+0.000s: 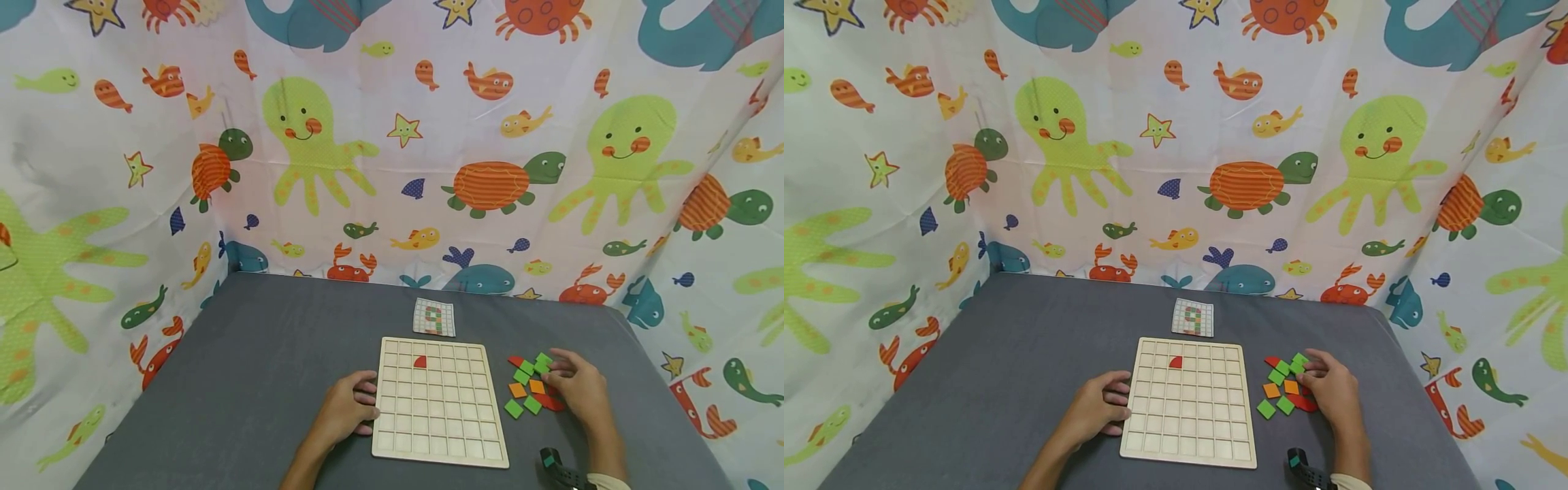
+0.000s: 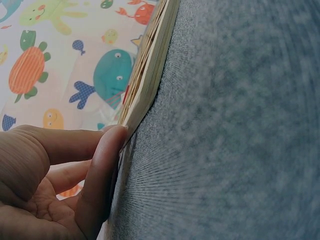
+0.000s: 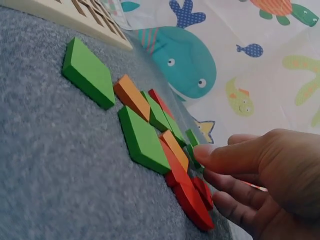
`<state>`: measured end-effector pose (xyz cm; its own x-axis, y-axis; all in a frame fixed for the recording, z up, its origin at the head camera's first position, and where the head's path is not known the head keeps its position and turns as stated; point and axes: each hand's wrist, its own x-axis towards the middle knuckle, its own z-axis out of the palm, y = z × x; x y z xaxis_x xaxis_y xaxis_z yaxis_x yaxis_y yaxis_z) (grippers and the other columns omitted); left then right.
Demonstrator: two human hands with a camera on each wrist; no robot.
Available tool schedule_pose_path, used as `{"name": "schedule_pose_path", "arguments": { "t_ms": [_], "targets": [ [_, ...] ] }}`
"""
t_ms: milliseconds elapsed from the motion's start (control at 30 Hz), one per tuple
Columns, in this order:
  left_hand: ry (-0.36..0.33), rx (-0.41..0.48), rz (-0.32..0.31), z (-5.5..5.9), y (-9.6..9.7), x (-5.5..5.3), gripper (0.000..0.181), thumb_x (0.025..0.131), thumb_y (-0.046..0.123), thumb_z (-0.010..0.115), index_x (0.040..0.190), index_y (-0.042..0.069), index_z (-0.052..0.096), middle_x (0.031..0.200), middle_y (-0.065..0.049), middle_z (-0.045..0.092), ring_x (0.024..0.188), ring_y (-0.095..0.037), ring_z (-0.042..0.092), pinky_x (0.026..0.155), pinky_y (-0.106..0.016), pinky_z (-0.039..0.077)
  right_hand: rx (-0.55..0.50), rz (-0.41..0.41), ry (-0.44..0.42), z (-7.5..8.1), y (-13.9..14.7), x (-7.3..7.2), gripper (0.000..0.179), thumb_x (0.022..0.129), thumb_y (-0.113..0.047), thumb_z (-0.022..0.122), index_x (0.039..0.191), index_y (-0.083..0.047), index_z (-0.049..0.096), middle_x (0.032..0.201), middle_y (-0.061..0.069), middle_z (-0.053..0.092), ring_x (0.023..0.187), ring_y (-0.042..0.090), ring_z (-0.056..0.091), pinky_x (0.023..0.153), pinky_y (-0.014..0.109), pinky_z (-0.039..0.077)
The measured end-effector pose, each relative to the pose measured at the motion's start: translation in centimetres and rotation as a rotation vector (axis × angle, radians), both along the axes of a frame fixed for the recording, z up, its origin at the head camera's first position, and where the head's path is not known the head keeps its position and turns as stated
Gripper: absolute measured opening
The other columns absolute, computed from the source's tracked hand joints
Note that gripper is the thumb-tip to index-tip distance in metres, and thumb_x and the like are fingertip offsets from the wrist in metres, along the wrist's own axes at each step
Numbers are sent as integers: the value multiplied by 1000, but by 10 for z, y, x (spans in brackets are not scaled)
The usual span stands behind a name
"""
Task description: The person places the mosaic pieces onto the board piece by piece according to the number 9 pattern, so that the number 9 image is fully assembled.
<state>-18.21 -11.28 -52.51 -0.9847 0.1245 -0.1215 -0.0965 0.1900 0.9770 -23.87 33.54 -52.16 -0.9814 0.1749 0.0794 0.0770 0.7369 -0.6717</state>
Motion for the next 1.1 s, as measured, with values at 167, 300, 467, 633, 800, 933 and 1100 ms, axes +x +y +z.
{"name": "schedule_pose_path", "arguments": {
  "t_ms": [167,300,467,633,800,933,1100],
  "targets": [
    [4,3,-3,1,0,1,71,77,-13,80,144,-2,60,120,-17,67,96,-24,70,55,-41,65,-17,36,23,5,-11,-3,57,93,-11,82,145,-1,60,117,21,75,103,35,75,66,16,53],
    [9,4,-3,2,0,1,71,77,-13,80,144,-2,60,120,-17,67,97,-24,70,55,-41,65,-17,68,28,7,-22,-6,57,95,-13,81,147,-1,59,120,20,75,107,37,74,73,26,60],
    [6,5,-3,2,-1,2,70,77,-14,80,144,-2,60,120,-18,67,98,-24,70,55,-41,65,-4,109,36,5,-39,-10,55,96,-13,79,146,-3,59,120,17,76,111,37,73,87,44,64],
    [10,5,-3,2,0,2,70,77,-14,80,143,-2,60,120,-18,68,98,-24,69,55,-41,65,-9,158,68,4,-54,-13,52,96,-11,80,145,-4,62,117,14,77,108,35,73,75,28,60],
    [10,1,1,2,0,1,70,77,-13,80,143,-2,60,120,-17,68,98,-24,70,55,-41,65,-14,192,92,7,-69,-14,51,95,-9,79,143,-5,63,116,14,77,106,34,73,72,27,61],
    [9,1,2,2,0,0,70,77,-14,80,143,-1,60,121,-17,67,99,-23,69,55,-41,65,-33,220,107,7,-79,-15,51,95,-6,79,143,-4,63,116,13,77,105,33,74,79,39,64],
    [15,3,-2,2,1,0,70,77,-14,80,143,-2,61,120,-17,68,98,-24,69,55,-41,65,-49,262,106,6,-87,-16,53,93,-4,80,143,-5,63,116,11,77,105,32,74,83,44,64]
  ]
}}
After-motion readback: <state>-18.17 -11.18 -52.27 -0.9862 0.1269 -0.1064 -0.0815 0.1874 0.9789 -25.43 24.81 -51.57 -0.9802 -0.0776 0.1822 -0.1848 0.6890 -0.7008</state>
